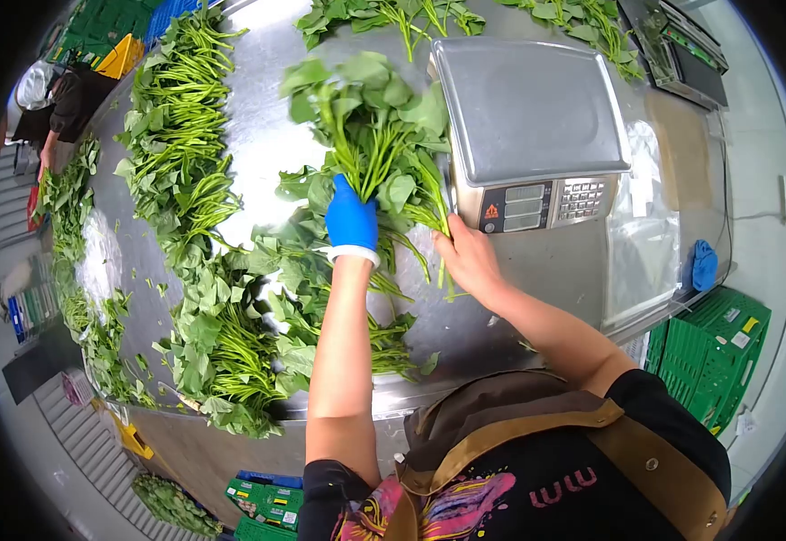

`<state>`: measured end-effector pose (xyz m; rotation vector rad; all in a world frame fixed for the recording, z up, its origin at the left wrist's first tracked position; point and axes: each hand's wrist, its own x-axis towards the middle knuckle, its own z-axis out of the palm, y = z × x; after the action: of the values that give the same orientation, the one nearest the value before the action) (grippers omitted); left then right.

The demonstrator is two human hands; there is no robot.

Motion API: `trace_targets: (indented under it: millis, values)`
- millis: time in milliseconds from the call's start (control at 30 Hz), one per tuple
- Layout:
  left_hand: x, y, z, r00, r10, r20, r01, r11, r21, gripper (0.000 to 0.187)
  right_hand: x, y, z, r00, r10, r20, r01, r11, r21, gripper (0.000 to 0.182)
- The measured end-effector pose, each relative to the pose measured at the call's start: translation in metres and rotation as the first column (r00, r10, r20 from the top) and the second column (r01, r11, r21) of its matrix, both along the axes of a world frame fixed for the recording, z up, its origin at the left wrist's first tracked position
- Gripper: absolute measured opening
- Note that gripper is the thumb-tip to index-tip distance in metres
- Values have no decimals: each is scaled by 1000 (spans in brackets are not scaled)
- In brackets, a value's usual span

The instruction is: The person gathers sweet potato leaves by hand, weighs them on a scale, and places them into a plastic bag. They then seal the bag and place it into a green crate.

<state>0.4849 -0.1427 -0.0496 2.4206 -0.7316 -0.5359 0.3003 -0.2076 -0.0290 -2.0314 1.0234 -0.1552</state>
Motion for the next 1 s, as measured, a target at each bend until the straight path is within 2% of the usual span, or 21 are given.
trace_targets:
  millis: [33,100,200,267,300,333,367,400,433,500,533,567,600,667,733,767,833,867,933,967,1000]
  values:
    - [3,0,-4,1000,-5,9,4,996,93,46,-4,-4,12,998,59,-21,-60,996,-72,25]
    - [6,6,-9,998,-35,-50,35,999,-1,46,-13,-11,18,983,165,-79,-177,969,-175,21]
    - [13,12,-23,990,-72,-122,52,986,-156,44,-16,-25,27,974,194,-116,-216,951,-221,21]
    - [13,14,-34,991,-89,-99,63,968,-243,45,-19,-33,45,995,90,-39,-97,968,-230,22]
    - [17,18,-51,977,-134,-164,48,894,-446,41,-22,-37,55,999,22,33,-14,973,-231,22]
    - [22,18,-38,910,-131,-393,-62,895,-442,39,-25,-43,66,993,-47,108,71,971,-227,23]
    - [28,20,-23,790,-130,-599,-165,896,-413,36,-26,-48,77,933,-164,321,219,965,-143,25]
    - [29,21,0,628,-130,-768,-257,896,-361,33,-28,-52,86,813,-280,510,340,940,-27,27]
    - [25,22,27,517,-79,-852,-380,871,-312,27,-30,-59,90,789,-296,539,363,932,-20,27]
    - [24,31,43,488,-95,-868,-424,843,-331,25,-30,-75,97,732,-322,601,402,916,1,29]
    - [17,32,58,483,-82,-872,-462,822,-333,24,-31,-80,98,745,-398,536,364,915,173,28]
    - [8,32,70,478,-150,-866,-502,762,-409,22,-32,-82,97,765,-454,457,322,884,339,27]
    - [-3,31,83,490,-141,-860,-533,732,-423,18,-33,-82,99,792,-489,364,281,823,494,27]
    - [-22,31,99,507,-163,-846,-537,708,-459,17,-26,-71,111,697,-583,417,303,767,565,27]
    - [-45,25,114,541,-81,-837,-555,713,-428,20,-18,-61,115,583,-643,497,323,744,584,28]
    - [-59,19,125,572,-54,-818,-558,706,-437,20,-18,-58,107,621,-616,485,283,753,594,29]
    - [-84,6,136,639,-30,-769,-509,733,-451,18,-11,-45,95,694,-504,515,176,812,557,23]
    - [-95,0,137,665,-44,-745,-461,761,-457,22,-16,-37,82,762,-407,504,79,830,552,26]
    - [-123,-17,119,738,-23,-674,-465,707,-533,32,-24,-34,84,898,-111,426,67,991,118,32]
    - [-133,-25,114,769,-52,-637,-447,669,-594,42,-29,-40,87,877,-106,469,60,992,113,33]
    - [-140,-34,117,802,-35,-596,-404,704,-585,40,-34,-48,92,854,-103,510,54,993,110,34]
